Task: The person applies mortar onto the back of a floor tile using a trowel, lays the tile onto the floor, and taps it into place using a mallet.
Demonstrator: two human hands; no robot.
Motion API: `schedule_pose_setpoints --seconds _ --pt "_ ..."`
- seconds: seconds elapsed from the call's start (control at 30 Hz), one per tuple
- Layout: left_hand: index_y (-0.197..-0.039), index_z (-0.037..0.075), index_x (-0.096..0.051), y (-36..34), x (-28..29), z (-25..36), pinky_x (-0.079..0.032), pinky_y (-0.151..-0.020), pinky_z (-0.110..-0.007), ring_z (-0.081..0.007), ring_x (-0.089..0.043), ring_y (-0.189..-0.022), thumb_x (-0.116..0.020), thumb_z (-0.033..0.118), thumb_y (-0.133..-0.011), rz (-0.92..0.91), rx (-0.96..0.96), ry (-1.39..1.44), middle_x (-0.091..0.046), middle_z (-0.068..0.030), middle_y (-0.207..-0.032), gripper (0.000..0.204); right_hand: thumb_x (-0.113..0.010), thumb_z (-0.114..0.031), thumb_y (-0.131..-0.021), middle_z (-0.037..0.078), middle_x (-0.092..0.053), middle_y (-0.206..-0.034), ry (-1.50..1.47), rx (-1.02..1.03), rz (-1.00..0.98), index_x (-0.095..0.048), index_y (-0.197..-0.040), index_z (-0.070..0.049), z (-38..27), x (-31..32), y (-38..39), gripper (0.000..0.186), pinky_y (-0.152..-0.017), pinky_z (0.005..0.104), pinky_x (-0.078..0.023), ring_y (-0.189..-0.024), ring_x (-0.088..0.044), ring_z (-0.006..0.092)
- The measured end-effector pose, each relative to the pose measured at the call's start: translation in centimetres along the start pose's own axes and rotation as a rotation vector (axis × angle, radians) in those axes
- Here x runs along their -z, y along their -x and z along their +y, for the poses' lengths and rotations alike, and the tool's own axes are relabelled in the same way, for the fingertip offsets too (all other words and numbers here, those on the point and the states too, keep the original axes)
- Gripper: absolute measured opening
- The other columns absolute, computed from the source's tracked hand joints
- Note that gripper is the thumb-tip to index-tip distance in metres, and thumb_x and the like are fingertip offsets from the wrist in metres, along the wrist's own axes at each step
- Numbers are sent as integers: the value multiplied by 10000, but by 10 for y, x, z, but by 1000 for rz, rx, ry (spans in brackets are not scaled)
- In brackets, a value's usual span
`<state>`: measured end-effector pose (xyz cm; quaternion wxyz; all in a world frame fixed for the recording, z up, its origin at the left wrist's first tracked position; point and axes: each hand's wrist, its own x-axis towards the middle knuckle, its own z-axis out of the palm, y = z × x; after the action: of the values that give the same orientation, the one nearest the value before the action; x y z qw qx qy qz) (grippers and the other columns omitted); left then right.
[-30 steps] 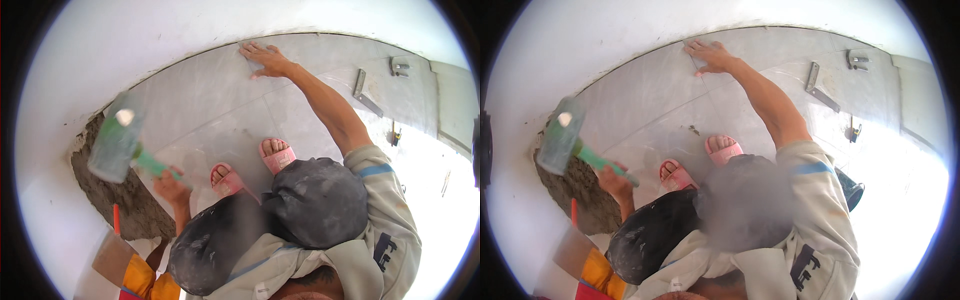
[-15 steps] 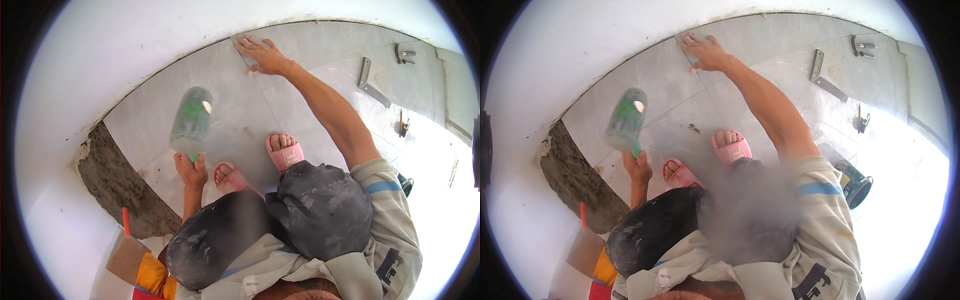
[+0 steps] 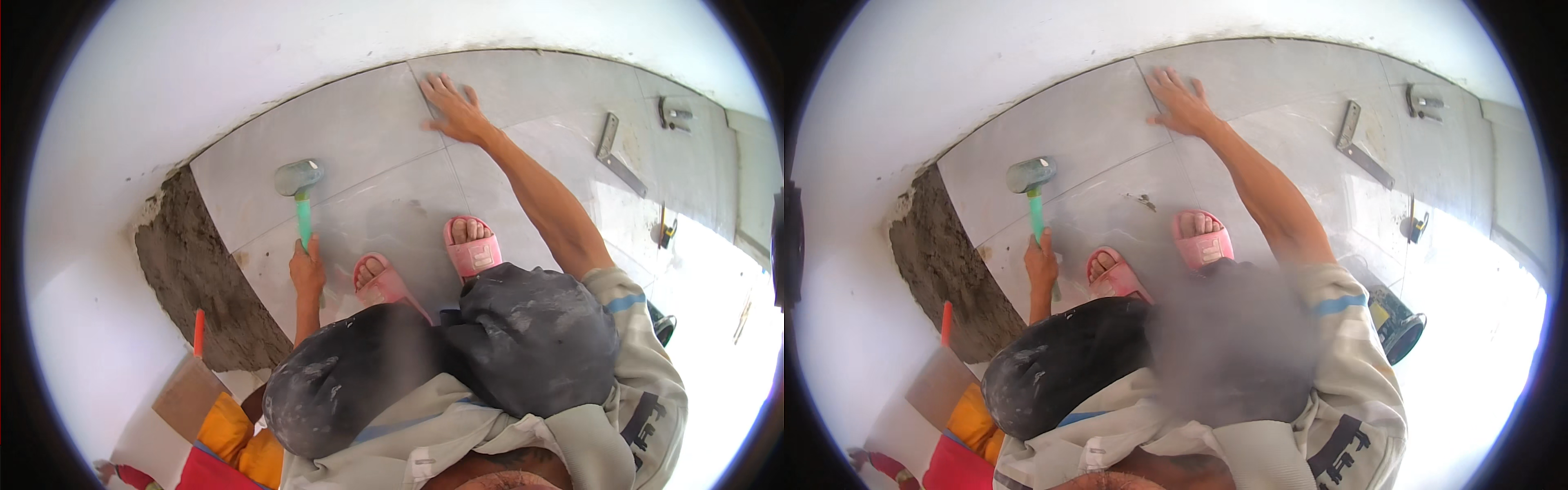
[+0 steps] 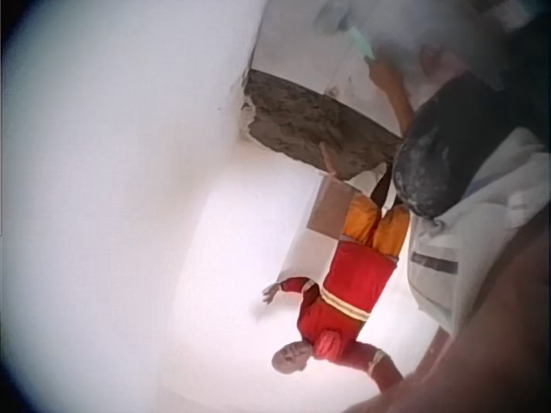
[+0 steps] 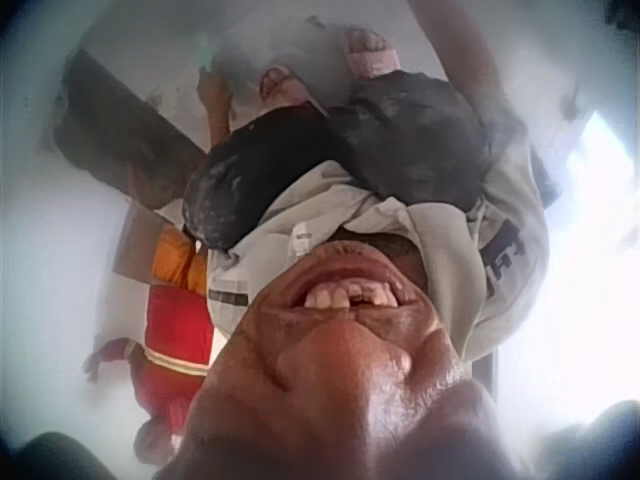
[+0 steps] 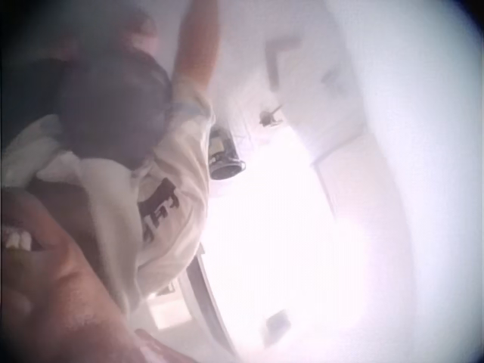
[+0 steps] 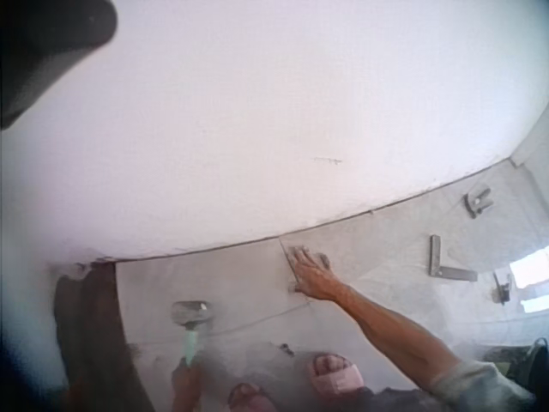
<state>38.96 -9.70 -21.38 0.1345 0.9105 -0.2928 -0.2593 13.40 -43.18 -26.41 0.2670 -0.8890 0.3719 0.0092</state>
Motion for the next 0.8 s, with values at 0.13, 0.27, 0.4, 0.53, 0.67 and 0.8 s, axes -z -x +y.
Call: schedule_pose_setpoints --seconds 0.13,0.27,0.4,0.53,0.67,0.8 --pt "-881 -2 -558 18 18 11 -428 -661 -509 -456 -585 -722 -467 448 -961 -4 -45 -10 -610 -249 -740 467 -783 -428 -718 51 -176 -1598 32 40 -44 -256 -1515 -209 5 10 8 980 -1137 603 -131 -1482 -103 264" --pt "-816 32 -536 40 14 23 -395 -700 -494 -417 -510 -745 -483 395 -956 113 -210 150 -570 -200 -736 393 -763 -466 -723 28 -161 -1602 69 41 -108 -230 -1526 -242 10 13 9 989 -1157 574 -117 -1484 -92 239" --pt "-790 45 -536 32 3 33 -377 -724 -468 -372 -465 -742 -485 374 -955 236 -499 230 -527 -162 -710 371 -790 -369 -719 46 -182 -1596 34 -11 -66 -248 -1517 -208 -5 16 10 978 -1138 593 -149 -1480 -119 236" --pt "-776 41 -534 5 -17 42 -363 -701 -445 -337 -426 -712 -508 358 -945 99 -487 -117 -492 -139 -695 360 -800 -308 -718 46 -204 -1589 51 -54 -47 -239 -1518 -203 -7 11 12 982 -1133 604 -163 -1477 -134 237" --pt "-768 49 -540 7 -8 67 -361 -701 -434 -333 -407 -658 -525 367 -937 116 -498 9 -492 -151 -642 360 -795 -309 -720 17 -180 -1596 38 -76 -73 -227 -1523 -221 -6 13 17 987 -1150 592 -149 -1478 -120 224" --pt "-772 46 -543 4 -17 61 -366 -701 -432 -340 -415 -620 -511 385 -943 230 -716 138 -489 -164 -610 381 -792 -301 -727 25 -195 -1591 41 -36 -32 -241 -1516 -208 -6 12 12 968 -1128 614 -175 -1474 -136 235"
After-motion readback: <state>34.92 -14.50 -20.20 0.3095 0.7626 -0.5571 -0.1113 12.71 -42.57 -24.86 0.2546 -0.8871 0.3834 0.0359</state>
